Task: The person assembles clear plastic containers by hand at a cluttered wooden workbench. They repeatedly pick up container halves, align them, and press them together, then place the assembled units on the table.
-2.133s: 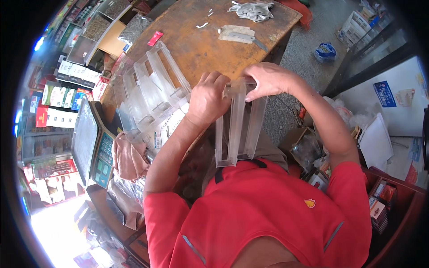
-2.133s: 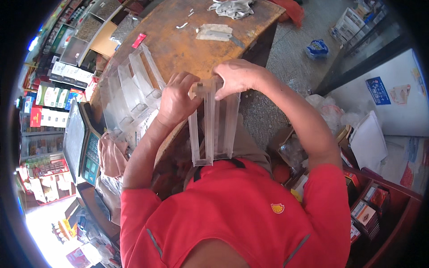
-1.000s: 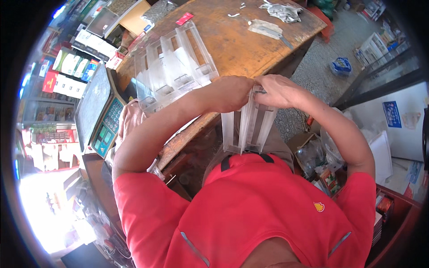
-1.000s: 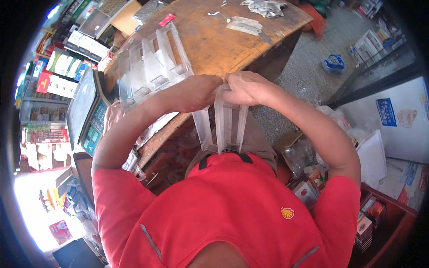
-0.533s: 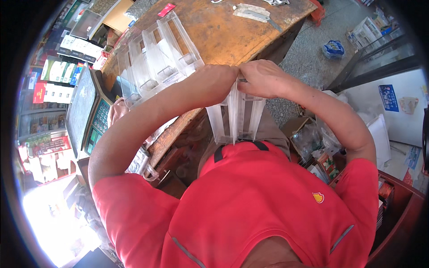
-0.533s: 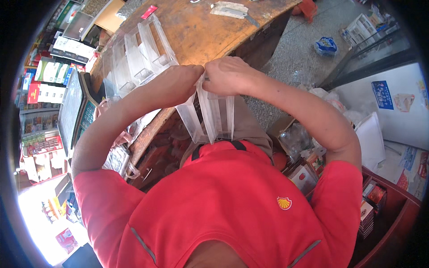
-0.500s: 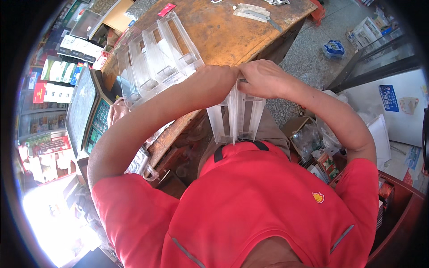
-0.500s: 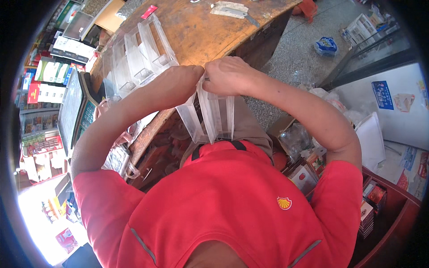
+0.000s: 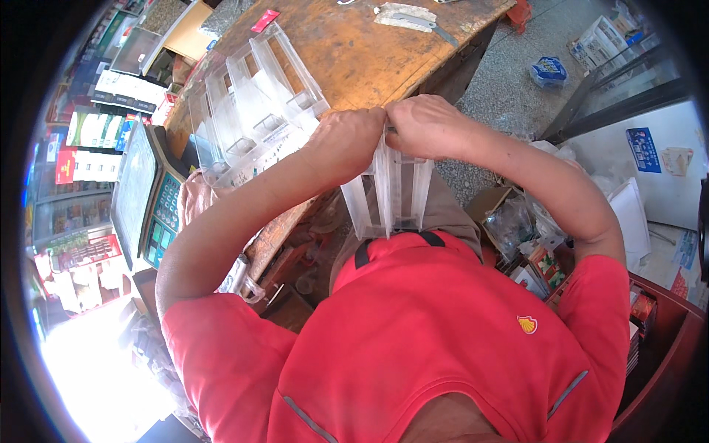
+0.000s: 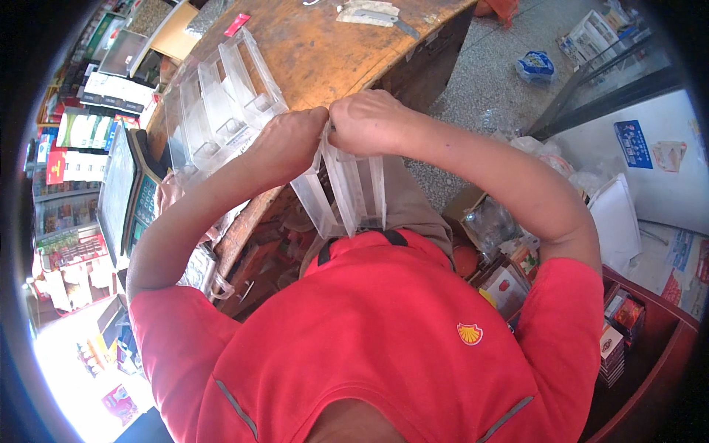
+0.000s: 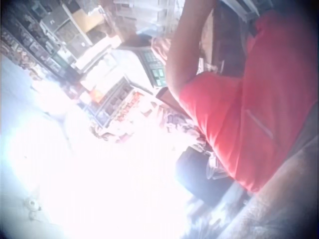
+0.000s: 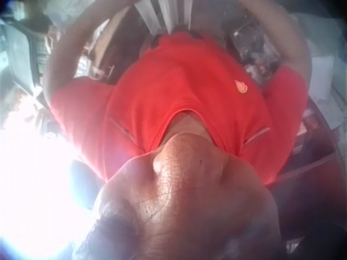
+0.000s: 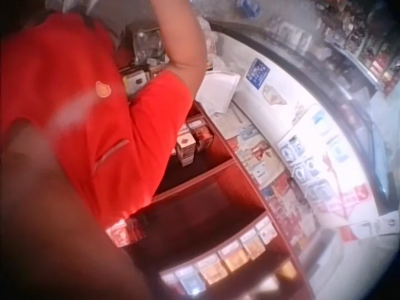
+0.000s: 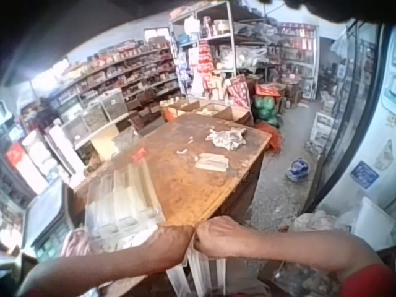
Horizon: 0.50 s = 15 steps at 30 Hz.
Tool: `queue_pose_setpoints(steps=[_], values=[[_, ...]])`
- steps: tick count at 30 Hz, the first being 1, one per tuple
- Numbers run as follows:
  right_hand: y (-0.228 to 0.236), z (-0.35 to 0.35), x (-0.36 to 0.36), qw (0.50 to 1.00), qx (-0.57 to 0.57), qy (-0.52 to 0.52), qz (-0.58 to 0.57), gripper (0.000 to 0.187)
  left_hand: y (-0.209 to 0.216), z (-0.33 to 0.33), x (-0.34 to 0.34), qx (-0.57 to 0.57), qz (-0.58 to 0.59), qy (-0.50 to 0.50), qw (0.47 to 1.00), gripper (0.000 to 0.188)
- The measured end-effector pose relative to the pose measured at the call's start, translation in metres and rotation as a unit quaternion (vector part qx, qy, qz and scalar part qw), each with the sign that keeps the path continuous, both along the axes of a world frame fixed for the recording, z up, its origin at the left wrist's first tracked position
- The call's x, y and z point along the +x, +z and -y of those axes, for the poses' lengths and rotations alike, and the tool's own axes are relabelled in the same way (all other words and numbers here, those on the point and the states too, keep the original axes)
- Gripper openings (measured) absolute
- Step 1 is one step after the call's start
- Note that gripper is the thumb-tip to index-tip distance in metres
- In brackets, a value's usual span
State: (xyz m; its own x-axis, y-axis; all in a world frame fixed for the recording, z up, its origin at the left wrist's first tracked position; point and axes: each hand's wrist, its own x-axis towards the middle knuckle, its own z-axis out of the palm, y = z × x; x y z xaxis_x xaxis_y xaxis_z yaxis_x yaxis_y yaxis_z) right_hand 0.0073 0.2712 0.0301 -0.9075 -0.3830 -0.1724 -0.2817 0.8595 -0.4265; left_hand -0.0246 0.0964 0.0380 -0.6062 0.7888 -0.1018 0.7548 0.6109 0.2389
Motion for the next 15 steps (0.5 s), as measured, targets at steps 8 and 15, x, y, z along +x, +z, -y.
queue_pose_setpoints(steps=[8,15], values=[[-0.01,-0.002,0.005,0.997,-0.015,0.028,-0.063,0.028,0.0,-0.002,0.011,-0.019,-0.008,0.005,1.0,0.009],[-0.011,0.0,0.019,0.997,-0.016,0.011,-0.068,0.027,-0.007,0.0,0.021,-0.005,-0.019,-0.002,1.0,0.011]])
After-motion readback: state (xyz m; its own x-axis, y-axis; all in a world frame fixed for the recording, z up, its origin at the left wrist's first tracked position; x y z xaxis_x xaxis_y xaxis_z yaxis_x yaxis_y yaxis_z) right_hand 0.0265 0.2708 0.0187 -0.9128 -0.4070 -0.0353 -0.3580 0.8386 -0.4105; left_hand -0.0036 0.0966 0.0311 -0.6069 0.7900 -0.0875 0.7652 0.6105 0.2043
